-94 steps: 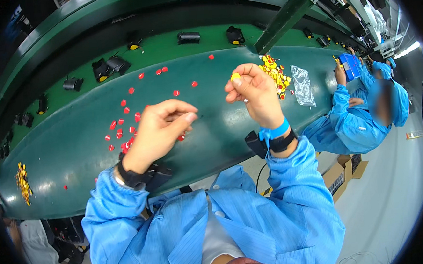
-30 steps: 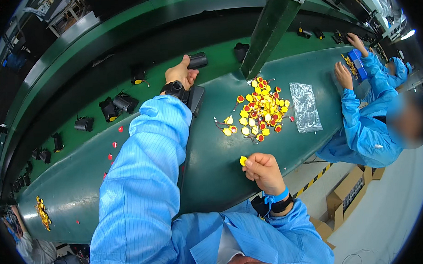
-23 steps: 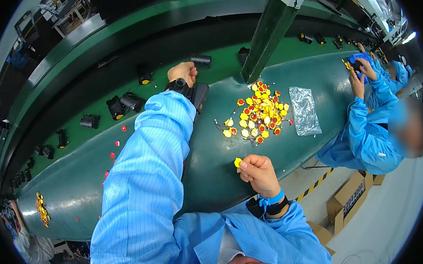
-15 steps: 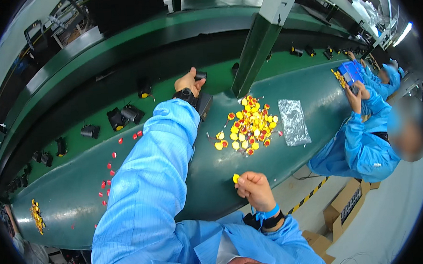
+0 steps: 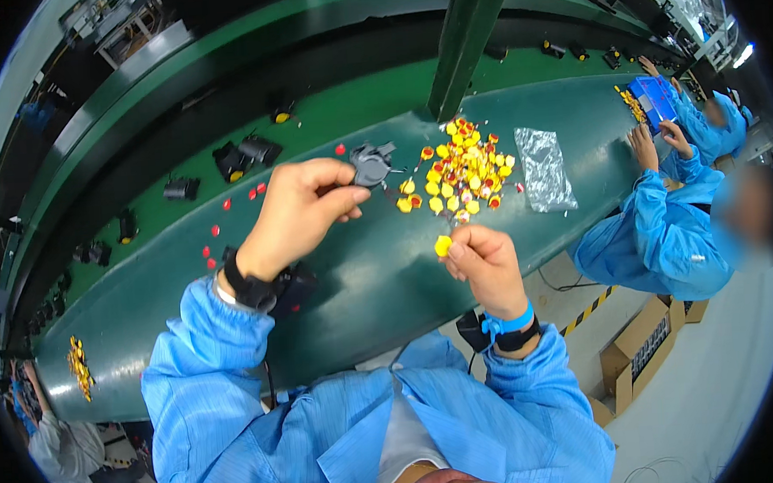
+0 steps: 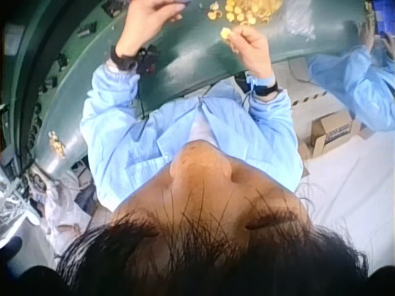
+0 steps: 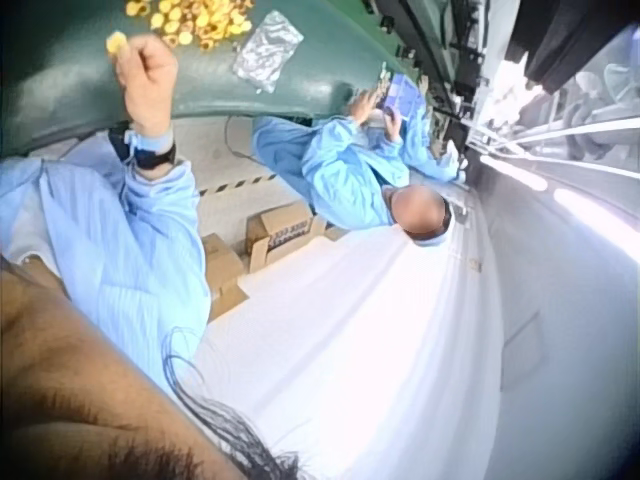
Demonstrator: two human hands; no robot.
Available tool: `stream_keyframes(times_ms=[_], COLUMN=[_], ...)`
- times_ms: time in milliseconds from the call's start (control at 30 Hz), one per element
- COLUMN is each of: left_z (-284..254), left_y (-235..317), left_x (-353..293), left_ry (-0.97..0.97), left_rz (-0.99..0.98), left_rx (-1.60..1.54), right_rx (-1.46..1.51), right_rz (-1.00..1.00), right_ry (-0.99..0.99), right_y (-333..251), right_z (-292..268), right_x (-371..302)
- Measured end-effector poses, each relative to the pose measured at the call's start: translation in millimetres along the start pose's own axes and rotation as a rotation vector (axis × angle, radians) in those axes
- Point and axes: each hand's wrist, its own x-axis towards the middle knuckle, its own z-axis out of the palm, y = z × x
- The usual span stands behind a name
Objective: The recorder and other workers are seen applying small yellow and red labels or caps to black plastic components on a green conveyor belt in a factory setting.
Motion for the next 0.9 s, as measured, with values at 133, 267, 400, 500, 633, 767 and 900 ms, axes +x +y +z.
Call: stream_keyframes(times_ms=[133, 267, 400, 500, 633, 767, 900], left_z=[4.2, 10.2, 16.1, 14.5, 8.8, 7.6, 9.9], left_y=[-5.6, -7.5, -7.8, -7.5, -8.6, -10.4, -5.2], left_x=[-68.4, -112.2, -138.8, -151.3, -164.3, -168.1, -177.1], left_ry=[0.065, 0.168, 0.263, 0.284, 0.271, 0.271, 0.278], left_rz=[0.105, 0.133, 0.244, 0.266, 0.293, 0.350, 0.268], left_rx=[0.076, 0.188, 0.178, 0.185, 0.181, 0.210, 0.037], right_rx=[-0.098, -0.144, -0.187, -0.236, -0.271, -0.355, -0.336], right_rz=[-0.042, -0.076, -0.070, -0.083, -0.103, -0.090, -0.106], right_ry=[-0.073, -0.135, -0.133, -0.128, -0.147, -0.164, -0.134], right_y=[-18.2, -14.1, -11.2, -6.9, -7.8, -10.1, -7.0], right_z=[41.4, 73.0, 96.7, 106.3, 115.9, 117.0, 131.5], right_x=[-2.8, -8.2, -16.3, -21.9, -29.6, -31.4, -38.2])
